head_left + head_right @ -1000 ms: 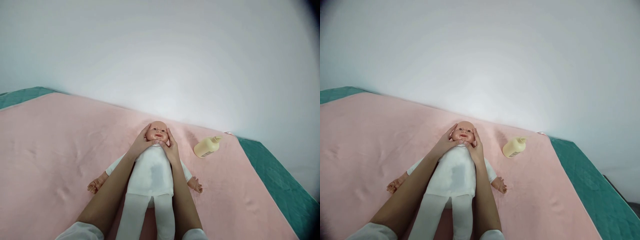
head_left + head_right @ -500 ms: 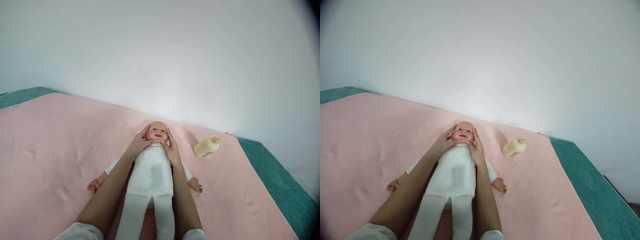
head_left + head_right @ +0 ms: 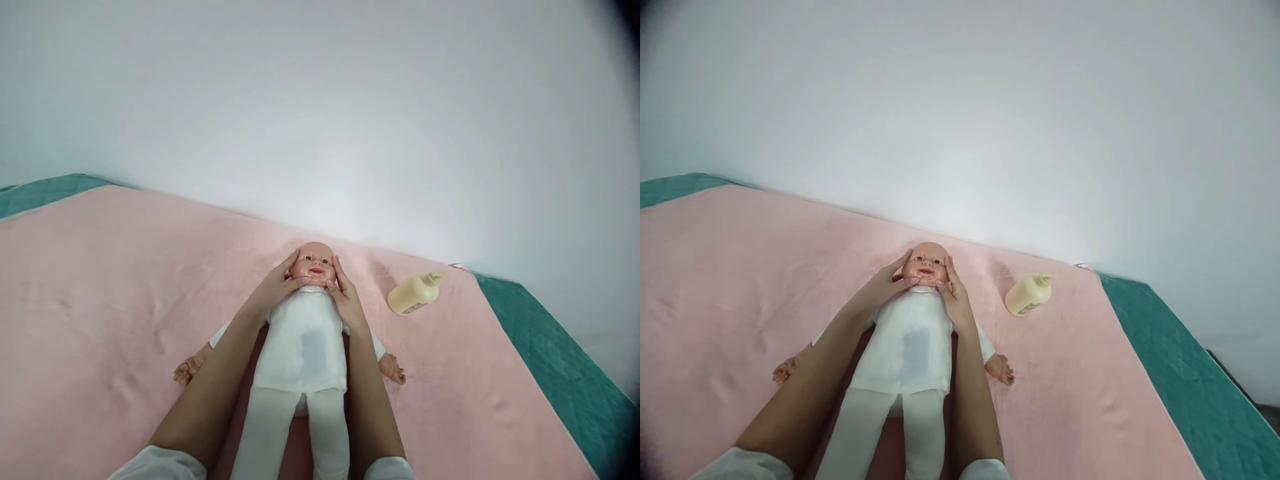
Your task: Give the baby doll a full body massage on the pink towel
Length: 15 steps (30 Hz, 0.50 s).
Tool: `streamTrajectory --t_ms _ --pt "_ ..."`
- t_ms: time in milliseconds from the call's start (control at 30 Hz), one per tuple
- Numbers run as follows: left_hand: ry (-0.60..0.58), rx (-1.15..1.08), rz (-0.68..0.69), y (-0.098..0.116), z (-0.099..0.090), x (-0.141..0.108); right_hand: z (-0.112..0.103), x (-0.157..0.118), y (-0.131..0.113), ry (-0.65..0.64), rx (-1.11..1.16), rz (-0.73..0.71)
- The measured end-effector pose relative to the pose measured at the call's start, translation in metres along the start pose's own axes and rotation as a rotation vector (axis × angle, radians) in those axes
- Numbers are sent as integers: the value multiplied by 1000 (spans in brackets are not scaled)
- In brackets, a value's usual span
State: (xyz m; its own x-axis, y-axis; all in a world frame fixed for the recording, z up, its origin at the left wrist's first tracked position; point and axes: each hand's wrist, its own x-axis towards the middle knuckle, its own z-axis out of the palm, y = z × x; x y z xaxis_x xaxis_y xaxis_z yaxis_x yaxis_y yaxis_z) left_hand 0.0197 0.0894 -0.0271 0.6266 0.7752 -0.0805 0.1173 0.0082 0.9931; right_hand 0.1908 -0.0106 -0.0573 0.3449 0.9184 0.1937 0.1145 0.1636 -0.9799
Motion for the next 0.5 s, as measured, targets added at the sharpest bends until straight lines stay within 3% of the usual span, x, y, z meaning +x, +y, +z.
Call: streamTrajectory --t_ms 500 --pt "-31 -8 -3 0 0 1 2 -1 -2 31 8 13"
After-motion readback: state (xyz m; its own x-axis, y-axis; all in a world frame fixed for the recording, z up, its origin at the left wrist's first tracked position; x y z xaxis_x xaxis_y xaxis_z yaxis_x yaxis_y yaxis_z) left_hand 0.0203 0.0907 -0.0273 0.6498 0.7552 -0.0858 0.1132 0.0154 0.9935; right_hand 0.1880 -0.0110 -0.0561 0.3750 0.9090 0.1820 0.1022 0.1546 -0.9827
